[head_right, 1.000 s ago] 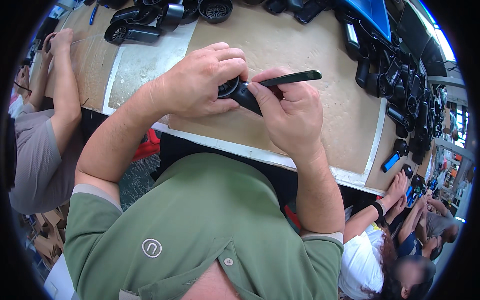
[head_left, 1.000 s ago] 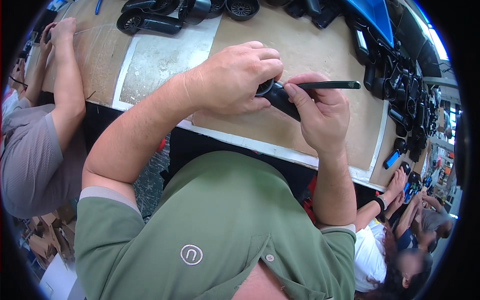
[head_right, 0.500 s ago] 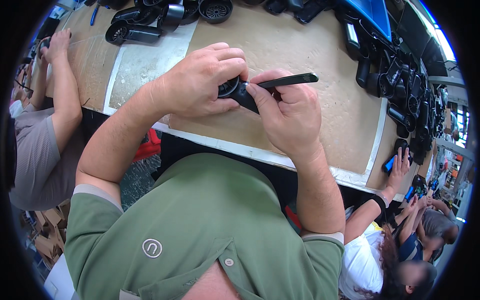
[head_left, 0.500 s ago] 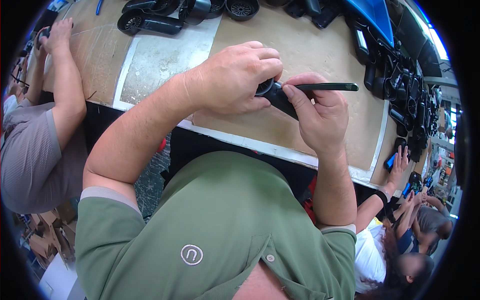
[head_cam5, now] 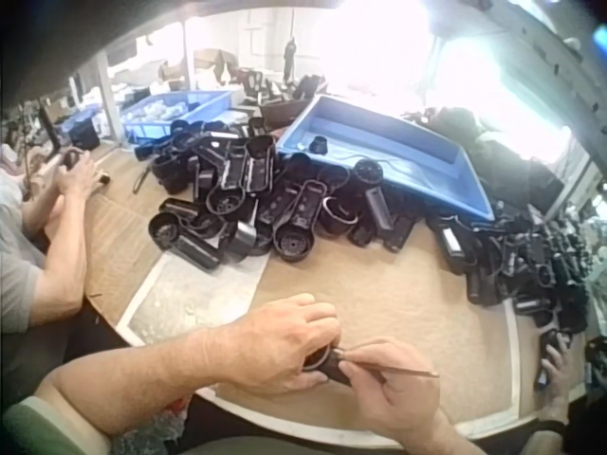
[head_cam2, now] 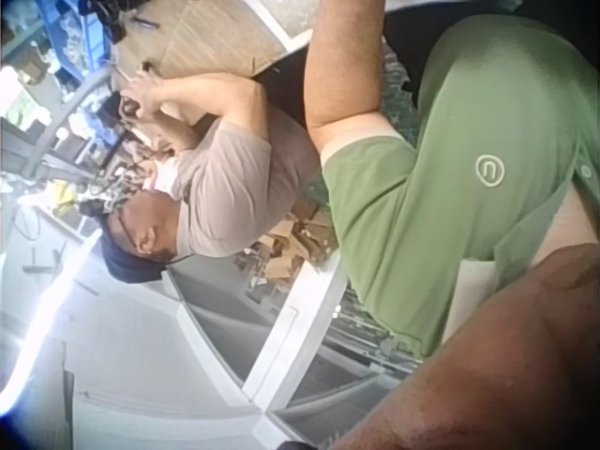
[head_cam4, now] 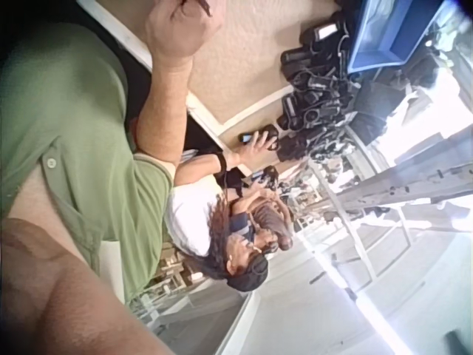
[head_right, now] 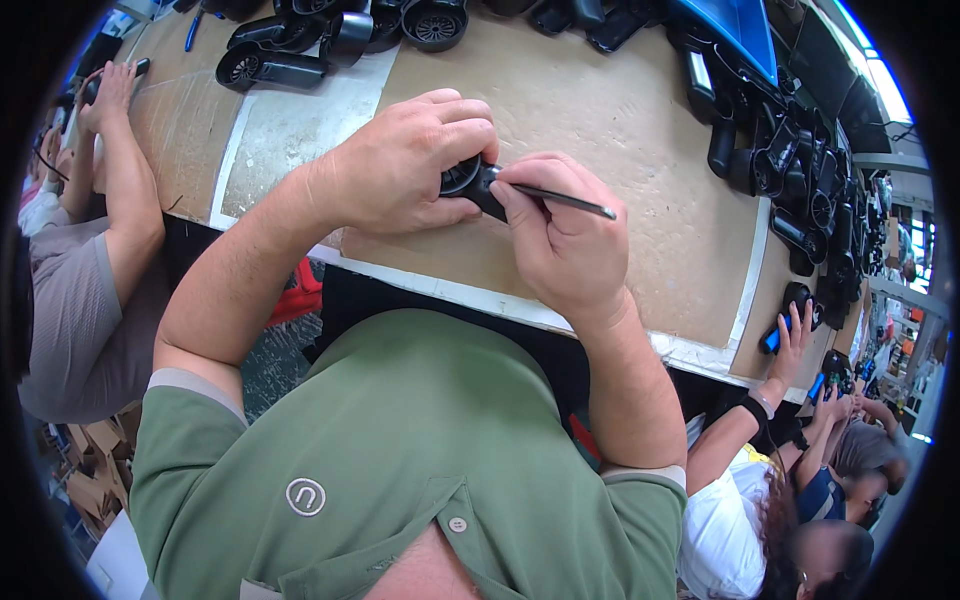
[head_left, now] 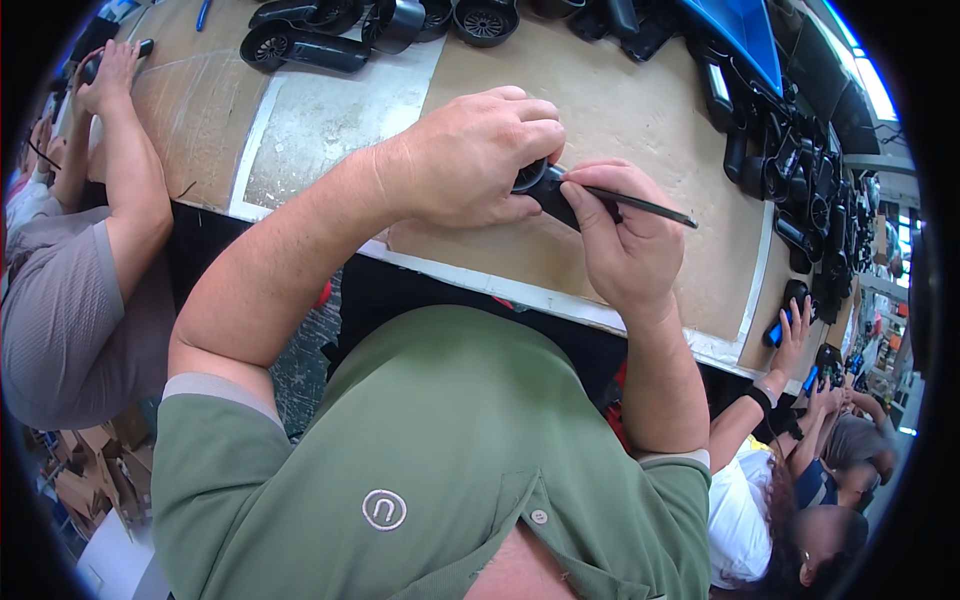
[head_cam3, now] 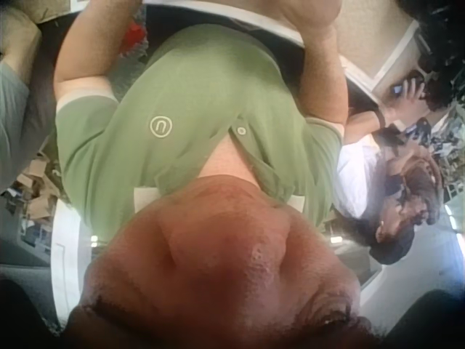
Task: The person assembles handheld fans by fitting the fan components into plastic casings and pressing the housings closed by hand, adjusting parts with tweezers, and plugging in a cable to test a fan.
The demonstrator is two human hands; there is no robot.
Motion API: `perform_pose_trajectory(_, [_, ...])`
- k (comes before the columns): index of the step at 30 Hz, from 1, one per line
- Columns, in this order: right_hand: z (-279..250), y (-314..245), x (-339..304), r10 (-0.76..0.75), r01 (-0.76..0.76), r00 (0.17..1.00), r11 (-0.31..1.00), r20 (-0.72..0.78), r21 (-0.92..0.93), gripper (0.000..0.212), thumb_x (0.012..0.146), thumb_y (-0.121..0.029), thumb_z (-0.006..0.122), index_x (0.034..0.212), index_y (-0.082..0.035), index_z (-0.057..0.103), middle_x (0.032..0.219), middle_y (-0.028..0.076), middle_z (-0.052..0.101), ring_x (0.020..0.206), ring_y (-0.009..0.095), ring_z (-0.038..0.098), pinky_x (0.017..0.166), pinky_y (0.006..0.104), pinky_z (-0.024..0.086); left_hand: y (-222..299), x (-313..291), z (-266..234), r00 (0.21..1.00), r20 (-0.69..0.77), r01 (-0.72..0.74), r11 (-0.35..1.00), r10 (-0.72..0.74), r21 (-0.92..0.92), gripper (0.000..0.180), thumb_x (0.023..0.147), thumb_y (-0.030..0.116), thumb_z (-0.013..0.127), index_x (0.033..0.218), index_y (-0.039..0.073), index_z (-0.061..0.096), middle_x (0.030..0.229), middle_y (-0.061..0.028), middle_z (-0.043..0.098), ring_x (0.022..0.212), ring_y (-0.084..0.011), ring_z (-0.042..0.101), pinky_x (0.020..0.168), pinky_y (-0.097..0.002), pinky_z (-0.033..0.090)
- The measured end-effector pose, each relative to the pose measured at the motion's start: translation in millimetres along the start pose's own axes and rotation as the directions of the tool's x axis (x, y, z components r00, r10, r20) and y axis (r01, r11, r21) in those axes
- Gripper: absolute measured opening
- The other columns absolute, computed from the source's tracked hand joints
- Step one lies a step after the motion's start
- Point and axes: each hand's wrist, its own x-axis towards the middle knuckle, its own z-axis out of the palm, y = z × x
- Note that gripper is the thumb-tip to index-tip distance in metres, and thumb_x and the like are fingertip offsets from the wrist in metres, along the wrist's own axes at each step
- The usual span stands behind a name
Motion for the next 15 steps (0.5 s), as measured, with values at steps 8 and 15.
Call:
perform_pose_trajectory(8, [-2.3,-6.8,0.9,0.164,-0.162,0.986,0.985,-0.023,0.066,0.013,0.089,0.007,0.076,0.1,-0.001,0.076,0.092,0.006,0.075,0.067,0.016,0.057,0.061,0.0288,0.047,-0.2,0.1,-0.4,1.0,0.01,0.014,1.0,-0.014,0.007,0.043,0.073,0.014,0.092,0.109,0.01,0.069,0.11,-0.0058,0.067,0.101,-0.0274,0.062,0.094,-0.0398,0.055])
perform_pose_trajectory(15, [0.8,-7.7,4.0,0.084,-0.086,0.996,0.995,-0.024,-0.049,0.013,0.09,0.007,0.076,0.101,-0.001,0.076,0.093,0.008,0.075,0.069,0.018,0.059,0.063,0.0297,0.048,-2.7,1.6,1.2,1.0,-0.001,-0.015,1.0,0.015,-0.001,0.043,0.073,0.014,0.092,0.109,0.009,0.069,0.11,-0.0063,0.068,0.101,-0.0279,0.062,0.094,-0.0401,0.055])
